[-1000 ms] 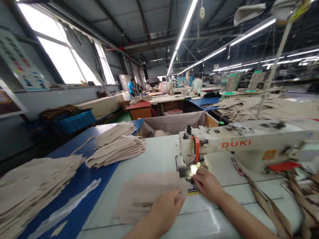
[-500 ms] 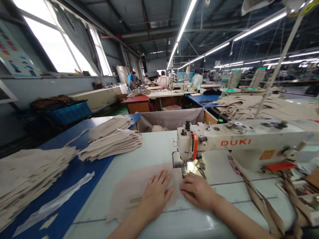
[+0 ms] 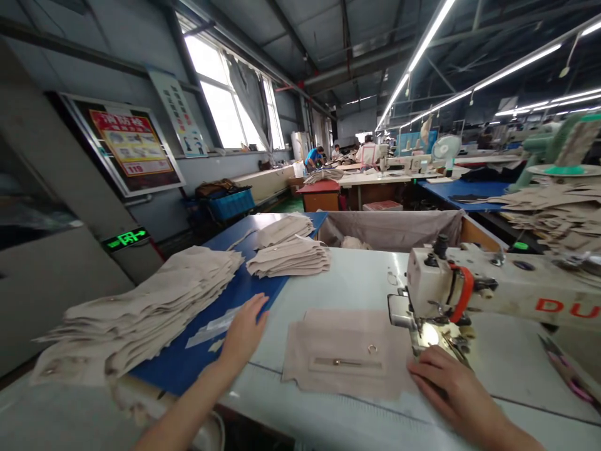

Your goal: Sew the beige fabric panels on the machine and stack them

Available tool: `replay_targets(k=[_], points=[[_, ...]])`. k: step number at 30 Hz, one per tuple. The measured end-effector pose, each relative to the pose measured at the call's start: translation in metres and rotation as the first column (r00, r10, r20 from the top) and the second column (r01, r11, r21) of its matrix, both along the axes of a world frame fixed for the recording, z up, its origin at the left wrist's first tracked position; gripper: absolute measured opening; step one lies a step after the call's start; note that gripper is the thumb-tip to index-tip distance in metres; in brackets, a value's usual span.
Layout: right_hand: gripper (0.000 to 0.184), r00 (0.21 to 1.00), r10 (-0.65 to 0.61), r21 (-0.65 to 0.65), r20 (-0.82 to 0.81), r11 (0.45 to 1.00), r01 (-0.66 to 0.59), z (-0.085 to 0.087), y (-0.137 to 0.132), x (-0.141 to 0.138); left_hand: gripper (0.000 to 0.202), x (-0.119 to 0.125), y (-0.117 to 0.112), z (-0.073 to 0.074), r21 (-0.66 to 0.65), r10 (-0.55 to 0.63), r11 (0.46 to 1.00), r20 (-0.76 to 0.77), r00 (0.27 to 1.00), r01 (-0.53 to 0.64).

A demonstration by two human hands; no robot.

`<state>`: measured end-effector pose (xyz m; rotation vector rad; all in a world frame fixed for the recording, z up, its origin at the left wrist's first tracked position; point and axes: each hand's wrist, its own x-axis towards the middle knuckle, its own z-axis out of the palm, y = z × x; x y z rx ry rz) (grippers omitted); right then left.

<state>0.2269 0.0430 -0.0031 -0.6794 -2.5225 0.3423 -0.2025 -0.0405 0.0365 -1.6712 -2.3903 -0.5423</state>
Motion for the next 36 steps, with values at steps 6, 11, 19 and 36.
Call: replay_targets(k=[6, 11, 19, 36], points=[[0.021, 1.000, -0.002, 0.026, 0.003, 1.000, 0.002, -0.004, 0.002, 0.002, 0.041, -0.069, -0.031, -0.007, -0.072, 0.235, 0.970, 0.026, 0.972, -0.232], [0.020, 1.000, 0.011, 0.046, -0.007, 0.999, -0.011, -0.005, 0.004, 0.003, 0.041, -0.066, -0.031, -0.014, -0.042, 0.148, 0.988, 0.021, 0.989, -0.147], [0.021, 1.000, -0.010, 0.054, -0.002, 0.998, 0.011, -0.007, 0.003, 0.003, 0.038, -0.062, -0.008, -0.011, -0.015, 0.104, 0.994, 0.009, 0.995, -0.104], [0.022, 0.999, -0.029, 0.054, -0.022, 0.998, 0.030, -0.007, 0.003, 0.003, 0.040, -0.064, -0.009, -0.016, 0.123, 0.097, 0.989, -0.109, 0.989, -0.084]])
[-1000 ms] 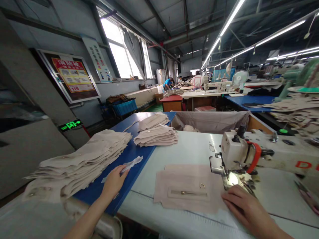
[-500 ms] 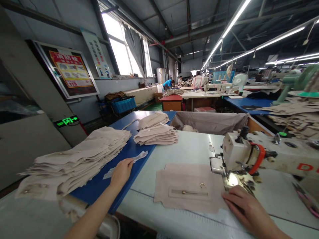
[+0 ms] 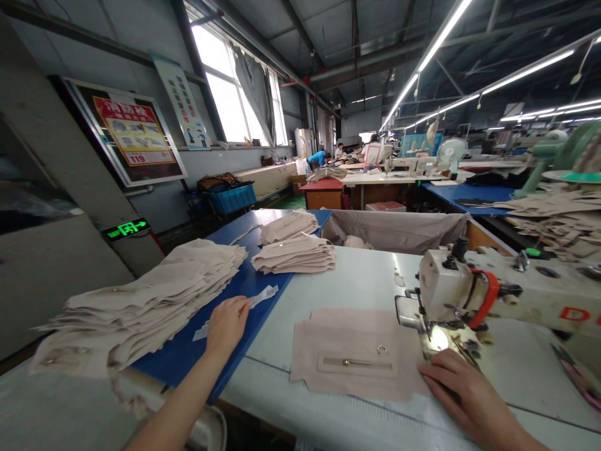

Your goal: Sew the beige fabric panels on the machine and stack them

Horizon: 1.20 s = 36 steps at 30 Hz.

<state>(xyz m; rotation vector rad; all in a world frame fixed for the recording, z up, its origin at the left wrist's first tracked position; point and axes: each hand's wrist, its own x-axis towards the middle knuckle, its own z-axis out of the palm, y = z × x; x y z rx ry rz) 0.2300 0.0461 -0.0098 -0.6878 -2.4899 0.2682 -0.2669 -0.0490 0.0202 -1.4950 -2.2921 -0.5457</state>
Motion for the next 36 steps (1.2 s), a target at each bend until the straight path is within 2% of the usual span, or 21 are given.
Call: replay_targets(k=[9, 15, 17, 20, 25, 27, 29, 31, 33, 36], points=[[0.023, 1.000, 0.009, -0.008, -0.002, 1.000, -0.009, 0.004, -0.001, -0.003, 0.043, 0.000, -0.001, 0.001, 0.076, -0.067, 0.994, -0.069, 0.995, 0.073], [0.023, 1.000, -0.020, -0.018, 0.016, 1.000, 0.020, 0.007, -0.003, -0.005, 0.041, 0.016, -0.004, 0.014, 0.152, -0.201, 0.955, -0.303, 0.932, 0.256], [0.024, 1.000, -0.027, 0.003, 0.012, 1.000, 0.027, 0.009, -0.003, -0.007, 0.039, 0.034, -0.002, 0.017, 0.132, -0.266, 0.937, -0.329, 0.906, 0.323], [0.024, 1.000, -0.030, 0.039, 0.003, 0.999, 0.029, 0.012, -0.001, -0.008, 0.034, 0.082, 0.010, 0.010, 0.115, -0.425, 0.872, -0.301, 0.854, 0.475], [0.022, 0.999, -0.049, 0.078, 0.007, 0.996, 0.048, 0.011, 0.002, -0.009, 0.032, 0.188, 0.043, -0.020, 0.069, -0.716, 0.670, -0.207, 0.667, 0.740], [0.021, 0.998, -0.060, 0.093, 0.010, 0.994, 0.059, 0.011, 0.003, -0.009, 0.030, 0.220, 0.055, -0.030, 0.021, -0.789, 0.596, -0.171, 0.590, 0.803], [0.020, 0.998, -0.066, 0.099, 0.013, 0.993, 0.064, 0.011, 0.003, -0.008, 0.028, 0.238, 0.064, -0.035, -0.028, -0.822, 0.564, -0.116, 0.558, 0.825], [0.019, 0.998, -0.067, 0.100, 0.015, 0.993, 0.065, 0.012, 0.003, -0.007, 0.028, 0.244, 0.069, -0.034, -0.083, -0.822, 0.570, -0.057, 0.567, 0.817], [0.018, 0.998, -0.065, 0.100, 0.017, 0.993, 0.063, 0.012, 0.003, -0.006, 0.028, 0.243, 0.072, -0.030, -0.153, -0.813, 0.577, -0.010, 0.582, 0.802], [0.018, 0.998, -0.063, 0.098, 0.019, 0.993, 0.061, 0.013, 0.003, -0.006, 0.028, 0.243, 0.074, -0.019, -0.237, -0.821, 0.549, 0.028, 0.571, 0.801]])
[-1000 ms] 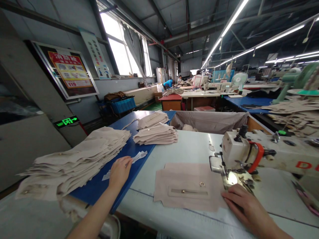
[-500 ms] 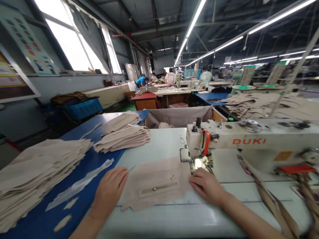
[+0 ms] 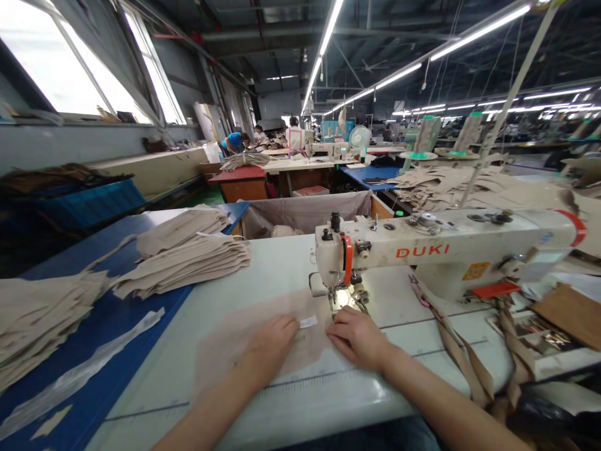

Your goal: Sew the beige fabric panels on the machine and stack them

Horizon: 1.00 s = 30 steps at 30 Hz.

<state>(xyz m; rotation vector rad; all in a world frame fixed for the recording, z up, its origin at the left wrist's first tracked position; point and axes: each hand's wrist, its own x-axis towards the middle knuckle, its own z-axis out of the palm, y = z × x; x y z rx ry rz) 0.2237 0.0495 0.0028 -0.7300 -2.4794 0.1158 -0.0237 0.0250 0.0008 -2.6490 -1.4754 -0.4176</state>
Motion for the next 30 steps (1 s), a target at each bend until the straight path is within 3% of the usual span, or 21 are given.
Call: replay_targets(k=[7, 11, 18, 24, 30], points=[[0.015, 1.000, 0.012, -0.010, 0.010, 1.000, -0.012, -0.003, 0.001, 0.000, 0.028, 0.025, 0.009, 0.014, -0.072, -0.104, 0.992, -0.039, 0.994, 0.101], [0.013, 1.000, 0.024, -0.015, 0.017, 1.000, -0.024, -0.003, 0.002, 0.000, 0.025, 0.037, 0.013, 0.015, -0.061, -0.075, 0.995, -0.028, 0.997, 0.073], [0.011, 0.999, 0.030, -0.007, 0.023, 1.000, -0.030, -0.002, 0.003, 0.000, 0.028, 0.038, 0.017, 0.009, -0.034, -0.016, 0.999, -0.052, 0.999, 0.014], [0.014, 0.999, -0.039, 0.002, 0.022, 0.999, 0.039, -0.005, 0.005, 0.002, 0.027, 0.045, 0.025, -0.001, 0.105, -0.138, 0.986, 0.039, 0.990, 0.133], [0.014, 0.998, -0.047, 0.010, 0.041, 0.999, 0.046, -0.003, 0.005, 0.004, 0.020, 0.051, 0.031, -0.006, -0.004, -0.154, 0.988, 0.005, 0.988, 0.154]])
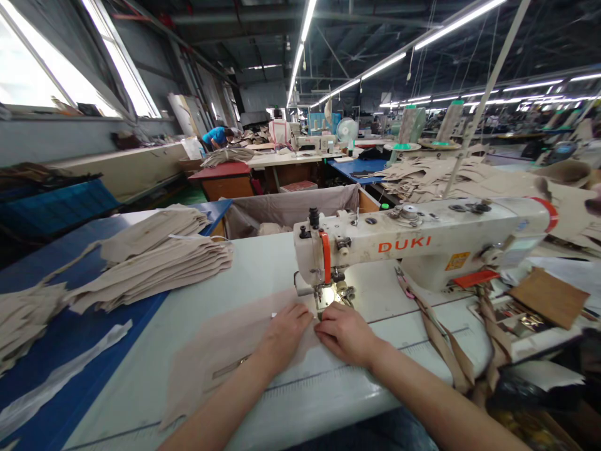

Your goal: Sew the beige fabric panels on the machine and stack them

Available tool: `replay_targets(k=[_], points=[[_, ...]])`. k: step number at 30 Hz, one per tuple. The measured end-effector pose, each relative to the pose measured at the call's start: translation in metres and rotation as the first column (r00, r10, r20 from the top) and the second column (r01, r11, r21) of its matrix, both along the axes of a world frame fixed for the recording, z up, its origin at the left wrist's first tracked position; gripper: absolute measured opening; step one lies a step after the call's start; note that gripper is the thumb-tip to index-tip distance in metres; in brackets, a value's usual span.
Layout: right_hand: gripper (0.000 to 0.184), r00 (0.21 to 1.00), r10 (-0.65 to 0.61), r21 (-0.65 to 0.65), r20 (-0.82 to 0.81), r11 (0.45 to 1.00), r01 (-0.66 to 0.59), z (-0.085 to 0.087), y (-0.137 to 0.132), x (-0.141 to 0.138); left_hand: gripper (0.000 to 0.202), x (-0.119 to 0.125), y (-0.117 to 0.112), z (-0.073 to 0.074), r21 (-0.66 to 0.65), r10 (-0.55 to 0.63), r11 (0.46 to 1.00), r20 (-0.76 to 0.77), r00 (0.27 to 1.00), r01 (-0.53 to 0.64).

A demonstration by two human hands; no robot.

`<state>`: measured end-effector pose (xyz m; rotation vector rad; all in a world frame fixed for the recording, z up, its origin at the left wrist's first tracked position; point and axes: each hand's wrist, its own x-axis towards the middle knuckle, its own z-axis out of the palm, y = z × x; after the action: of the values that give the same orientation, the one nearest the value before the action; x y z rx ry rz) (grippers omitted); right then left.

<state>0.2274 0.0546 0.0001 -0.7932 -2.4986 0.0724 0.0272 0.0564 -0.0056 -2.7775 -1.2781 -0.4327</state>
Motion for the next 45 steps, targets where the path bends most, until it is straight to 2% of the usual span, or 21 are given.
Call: replay_targets(k=[14, 29, 37, 45], points=[[0.015, 1.000, -0.012, -0.012, 0.006, 1.000, 0.012, 0.000, 0.001, -0.001, 0.021, 0.002, 0.002, -0.004, 0.067, -0.049, 0.997, 0.030, 0.998, 0.047], [0.013, 1.000, 0.000, -0.028, 0.003, 1.000, 0.000, -0.001, 0.001, 0.000, 0.025, 0.002, 0.003, -0.010, 0.242, -0.069, 0.968, 0.041, 0.997, 0.057], [0.012, 1.000, -0.012, -0.034, -0.002, 0.999, 0.012, 0.001, 0.002, 0.000, 0.026, 0.000, 0.002, -0.012, 0.222, -0.061, 0.973, 0.017, 0.998, 0.056], [0.014, 0.988, -0.153, -0.032, 0.008, 0.988, 0.153, -0.001, 0.005, -0.003, 0.029, 0.000, 0.002, -0.011, 0.183, -0.066, 0.981, 0.012, 0.998, 0.063]])
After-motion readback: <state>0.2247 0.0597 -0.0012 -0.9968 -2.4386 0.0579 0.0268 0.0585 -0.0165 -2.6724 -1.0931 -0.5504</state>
